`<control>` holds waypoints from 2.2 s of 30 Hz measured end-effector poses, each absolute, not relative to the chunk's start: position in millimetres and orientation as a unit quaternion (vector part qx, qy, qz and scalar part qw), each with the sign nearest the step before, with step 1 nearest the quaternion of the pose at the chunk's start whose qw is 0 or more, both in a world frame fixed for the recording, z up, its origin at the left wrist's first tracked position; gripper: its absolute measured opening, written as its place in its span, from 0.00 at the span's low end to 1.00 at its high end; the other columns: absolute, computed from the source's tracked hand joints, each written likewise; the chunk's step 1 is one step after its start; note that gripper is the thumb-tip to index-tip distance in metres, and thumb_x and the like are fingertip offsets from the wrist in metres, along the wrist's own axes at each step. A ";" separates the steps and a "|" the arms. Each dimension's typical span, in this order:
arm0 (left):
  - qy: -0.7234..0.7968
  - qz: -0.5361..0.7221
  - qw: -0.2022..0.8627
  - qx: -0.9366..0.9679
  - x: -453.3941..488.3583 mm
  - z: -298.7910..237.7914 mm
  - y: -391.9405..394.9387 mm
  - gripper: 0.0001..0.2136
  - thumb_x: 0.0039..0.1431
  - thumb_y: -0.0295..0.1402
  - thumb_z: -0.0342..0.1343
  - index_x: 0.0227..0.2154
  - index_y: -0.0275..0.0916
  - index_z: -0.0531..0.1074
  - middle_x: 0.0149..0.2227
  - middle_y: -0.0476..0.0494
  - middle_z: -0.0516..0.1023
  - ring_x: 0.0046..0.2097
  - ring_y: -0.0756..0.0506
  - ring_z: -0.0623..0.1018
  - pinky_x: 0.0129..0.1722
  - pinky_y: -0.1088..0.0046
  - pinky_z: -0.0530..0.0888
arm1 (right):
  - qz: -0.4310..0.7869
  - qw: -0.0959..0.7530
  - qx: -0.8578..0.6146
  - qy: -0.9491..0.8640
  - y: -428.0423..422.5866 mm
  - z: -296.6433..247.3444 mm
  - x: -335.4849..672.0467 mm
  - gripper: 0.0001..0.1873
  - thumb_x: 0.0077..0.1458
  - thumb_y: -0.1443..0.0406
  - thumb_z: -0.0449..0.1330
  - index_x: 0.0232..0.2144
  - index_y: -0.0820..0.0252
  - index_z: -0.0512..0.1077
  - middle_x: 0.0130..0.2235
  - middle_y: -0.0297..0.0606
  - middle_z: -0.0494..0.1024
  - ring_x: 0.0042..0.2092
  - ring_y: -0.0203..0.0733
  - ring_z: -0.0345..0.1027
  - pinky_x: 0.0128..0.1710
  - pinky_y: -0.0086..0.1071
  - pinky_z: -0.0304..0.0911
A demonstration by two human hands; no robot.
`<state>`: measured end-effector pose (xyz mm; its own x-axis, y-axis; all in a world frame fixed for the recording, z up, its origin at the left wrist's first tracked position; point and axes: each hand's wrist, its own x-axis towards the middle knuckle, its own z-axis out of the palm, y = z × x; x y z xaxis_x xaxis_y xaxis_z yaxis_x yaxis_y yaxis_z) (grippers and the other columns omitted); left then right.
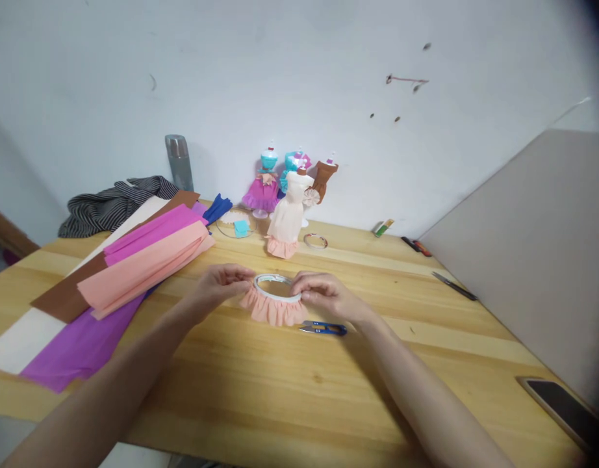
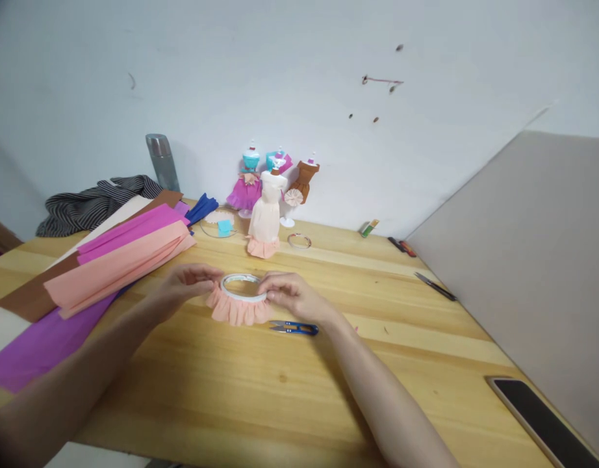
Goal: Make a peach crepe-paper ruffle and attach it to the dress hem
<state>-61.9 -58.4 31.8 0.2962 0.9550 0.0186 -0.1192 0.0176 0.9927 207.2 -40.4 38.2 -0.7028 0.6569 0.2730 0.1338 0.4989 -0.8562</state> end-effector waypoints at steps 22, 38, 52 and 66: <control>0.471 0.423 0.592 0.499 -52.2 32.0 -24.3 0.16 0.42 0.40 0.65 0.31 0.33 0.72 0.25 0.47 0.76 0.27 0.50 0.74 0.34 0.69 0.71 | 0.290 0.237 -0.400 -0.837 -19.6 58.5 258.8 0.11 0.48 0.72 0.53 0.30 0.65 0.75 0.32 0.40 0.74 0.33 0.38 0.67 0.34 0.31 0.61; 0.502 0.537 0.082 0.673 16.4 152.6 89.2 0.11 0.51 0.38 0.54 0.31 0.37 0.77 0.37 0.40 0.79 0.42 0.43 0.74 0.44 0.67 0.67 | 0.298 0.136 -0.546 -0.771 3.0 30.5 292.4 0.13 0.33 0.73 0.53 0.25 0.62 0.74 0.30 0.35 0.76 0.32 0.39 0.67 0.32 0.29 0.59; 0.564 0.370 0.070 0.735 53.9 209.0 112.7 0.07 0.44 0.33 0.58 0.20 0.34 0.75 0.15 0.45 0.66 0.27 0.45 0.69 0.29 0.69 0.64 | 0.212 0.090 -0.548 -0.804 6.2 25.9 291.9 0.13 0.35 0.75 0.54 0.26 0.61 0.73 0.29 0.35 0.76 0.30 0.37 0.65 0.29 0.27 0.55; 0.445 0.335 0.157 0.815 27.2 211.4 106.3 0.06 0.45 0.28 0.57 0.22 0.29 0.76 0.18 0.45 0.68 0.22 0.53 0.60 0.24 0.73 0.58 | 0.204 0.176 -0.439 -0.858 1.9 35.2 285.3 0.15 0.43 0.77 0.51 0.29 0.64 0.75 0.33 0.39 0.77 0.31 0.37 0.67 0.33 0.28 0.59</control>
<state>27.2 106.3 211.4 0.3787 0.8313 0.4068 0.6214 -0.5542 0.5539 285.3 1.9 35.2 -0.5537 0.8236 0.1226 0.6806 0.5325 -0.5032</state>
